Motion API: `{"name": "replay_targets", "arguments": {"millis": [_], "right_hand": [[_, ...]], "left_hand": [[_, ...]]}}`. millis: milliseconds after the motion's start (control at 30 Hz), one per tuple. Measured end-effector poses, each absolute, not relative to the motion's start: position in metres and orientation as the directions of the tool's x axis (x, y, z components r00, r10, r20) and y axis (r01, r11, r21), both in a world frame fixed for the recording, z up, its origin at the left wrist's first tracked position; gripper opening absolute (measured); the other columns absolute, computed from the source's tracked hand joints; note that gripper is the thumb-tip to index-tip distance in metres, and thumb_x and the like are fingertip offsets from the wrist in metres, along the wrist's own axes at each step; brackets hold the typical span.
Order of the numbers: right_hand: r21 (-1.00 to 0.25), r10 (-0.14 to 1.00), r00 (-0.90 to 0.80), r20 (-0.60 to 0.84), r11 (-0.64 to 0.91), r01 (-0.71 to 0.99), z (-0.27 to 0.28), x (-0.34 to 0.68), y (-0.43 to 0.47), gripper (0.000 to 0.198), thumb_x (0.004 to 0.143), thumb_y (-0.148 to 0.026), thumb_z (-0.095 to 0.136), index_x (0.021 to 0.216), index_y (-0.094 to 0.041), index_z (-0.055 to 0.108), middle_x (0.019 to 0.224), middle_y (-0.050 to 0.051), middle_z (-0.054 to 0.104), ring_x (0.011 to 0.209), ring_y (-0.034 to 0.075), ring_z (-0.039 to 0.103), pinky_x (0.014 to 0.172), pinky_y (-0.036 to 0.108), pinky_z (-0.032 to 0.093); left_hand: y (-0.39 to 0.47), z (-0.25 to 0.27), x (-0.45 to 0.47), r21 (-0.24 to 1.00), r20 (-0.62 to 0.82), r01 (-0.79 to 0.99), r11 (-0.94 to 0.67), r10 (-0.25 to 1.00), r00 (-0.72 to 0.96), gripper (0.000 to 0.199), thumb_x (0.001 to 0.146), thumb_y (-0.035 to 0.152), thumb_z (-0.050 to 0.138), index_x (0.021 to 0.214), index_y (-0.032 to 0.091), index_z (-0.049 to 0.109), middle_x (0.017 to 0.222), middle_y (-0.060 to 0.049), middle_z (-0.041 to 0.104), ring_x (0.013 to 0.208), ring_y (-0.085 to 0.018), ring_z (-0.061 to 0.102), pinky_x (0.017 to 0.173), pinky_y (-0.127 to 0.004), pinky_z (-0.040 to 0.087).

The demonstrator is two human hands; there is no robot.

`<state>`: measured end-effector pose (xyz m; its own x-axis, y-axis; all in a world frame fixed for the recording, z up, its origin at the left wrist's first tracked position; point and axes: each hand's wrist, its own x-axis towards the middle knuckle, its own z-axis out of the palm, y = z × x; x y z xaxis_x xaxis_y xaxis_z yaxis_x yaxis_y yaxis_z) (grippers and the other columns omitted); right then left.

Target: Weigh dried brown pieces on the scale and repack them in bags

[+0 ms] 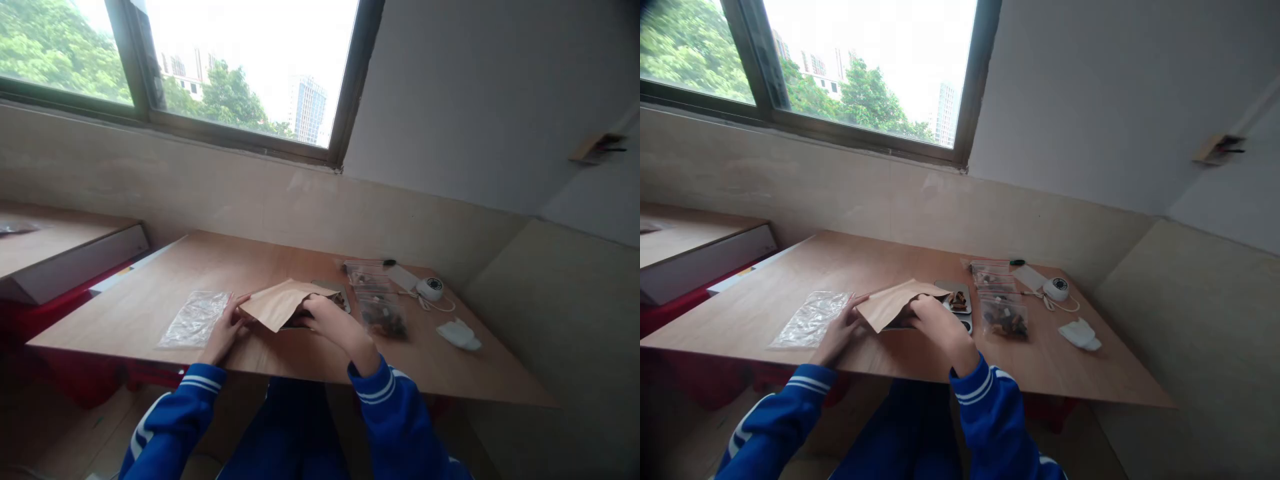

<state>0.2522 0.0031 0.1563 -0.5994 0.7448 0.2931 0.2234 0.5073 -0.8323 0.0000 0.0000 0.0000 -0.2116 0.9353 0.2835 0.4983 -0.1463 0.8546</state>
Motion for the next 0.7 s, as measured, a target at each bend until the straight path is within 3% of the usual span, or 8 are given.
{"name": "replay_targets", "arguments": {"millis": [100, 200, 400, 500, 633, 700], "right_hand": [[-0.673, 0.659, -0.694, 0.290, 0.656, 0.341, 0.166, 0.257, -0.002, 0.021, 0.078, -0.008, 0.061, 0.078, -0.023, 0.074, 0.093, 0.003, 0.069, 0.089, 0.020, 0.063, 0.088, 0.033, 0.046], [-0.637, 0.631, -0.699, 0.337, 0.699, 0.324, 0.170, 0.262, -0.004, 0.017, 0.085, -0.014, 0.057, 0.082, -0.022, 0.072, 0.095, 0.003, 0.067, 0.091, 0.018, 0.062, 0.086, 0.030, 0.046], [-0.721, 0.679, -0.615, 0.402, 0.648, 0.244, 0.164, 0.275, 0.004, 0.010, 0.084, -0.024, 0.063, 0.081, -0.023, 0.073, 0.107, 0.003, 0.066, 0.105, 0.019, 0.060, 0.094, 0.031, 0.044], [-0.789, 0.734, -0.540, 0.412, 0.584, 0.193, 0.155, 0.279, 0.010, 0.009, 0.081, -0.029, 0.067, 0.081, -0.024, 0.074, 0.113, 0.003, 0.064, 0.104, 0.020, 0.061, 0.093, 0.031, 0.046], [-0.860, 0.796, -0.426, 0.430, 0.505, 0.074, 0.146, 0.276, 0.015, 0.015, 0.079, -0.037, 0.069, 0.082, -0.023, 0.073, 0.116, 0.006, 0.063, 0.098, 0.019, 0.063, 0.084, 0.031, 0.052], [-0.872, 0.813, -0.373, 0.447, 0.490, 0.022, 0.144, 0.274, 0.016, 0.018, 0.077, -0.040, 0.070, 0.081, -0.022, 0.073, 0.115, 0.008, 0.064, 0.103, 0.021, 0.062, 0.085, 0.031, 0.052]], "left_hand": [[0.001, -0.003, -0.002, 0.843, 0.298, 0.515, -0.158, 0.933, -0.202, 0.053, 0.076, 0.028, 0.050, 0.128, 0.023, 0.053, 0.129, -0.009, 0.056, 0.140, -0.028, 0.028, 0.111, -0.045, 0.024], [0.001, -0.005, -0.003, 0.833, 0.315, 0.525, -0.175, 0.929, -0.191, 0.052, 0.077, 0.028, 0.050, 0.129, 0.023, 0.052, 0.126, -0.009, 0.057, 0.142, -0.027, 0.024, 0.112, -0.045, 0.022], [0.000, -0.004, -0.004, 0.818, 0.310, 0.548, -0.177, 0.937, -0.160, 0.051, 0.079, 0.031, 0.050, 0.129, 0.021, 0.052, 0.093, -0.006, 0.065, 0.142, -0.027, 0.023, 0.112, -0.047, 0.021], [-0.001, -0.002, -0.003, 0.813, 0.300, 0.558, -0.166, 0.941, -0.158, 0.051, 0.079, 0.033, 0.051, 0.128, 0.022, 0.052, 0.100, -0.007, 0.064, 0.141, -0.028, 0.025, 0.110, -0.046, 0.026], [-0.003, 0.001, -0.001, 0.817, 0.284, 0.562, -0.131, 0.939, -0.194, 0.051, 0.077, 0.036, 0.055, 0.127, 0.024, 0.054, 0.122, -0.008, 0.059, 0.129, -0.031, 0.044, 0.106, -0.045, 0.033], [-0.003, 0.001, -0.001, 0.814, 0.292, 0.565, -0.135, 0.935, -0.198, 0.051, 0.077, 0.037, 0.055, 0.126, 0.024, 0.054, 0.121, -0.007, 0.059, 0.129, -0.031, 0.043, 0.106, -0.045, 0.032]]}}
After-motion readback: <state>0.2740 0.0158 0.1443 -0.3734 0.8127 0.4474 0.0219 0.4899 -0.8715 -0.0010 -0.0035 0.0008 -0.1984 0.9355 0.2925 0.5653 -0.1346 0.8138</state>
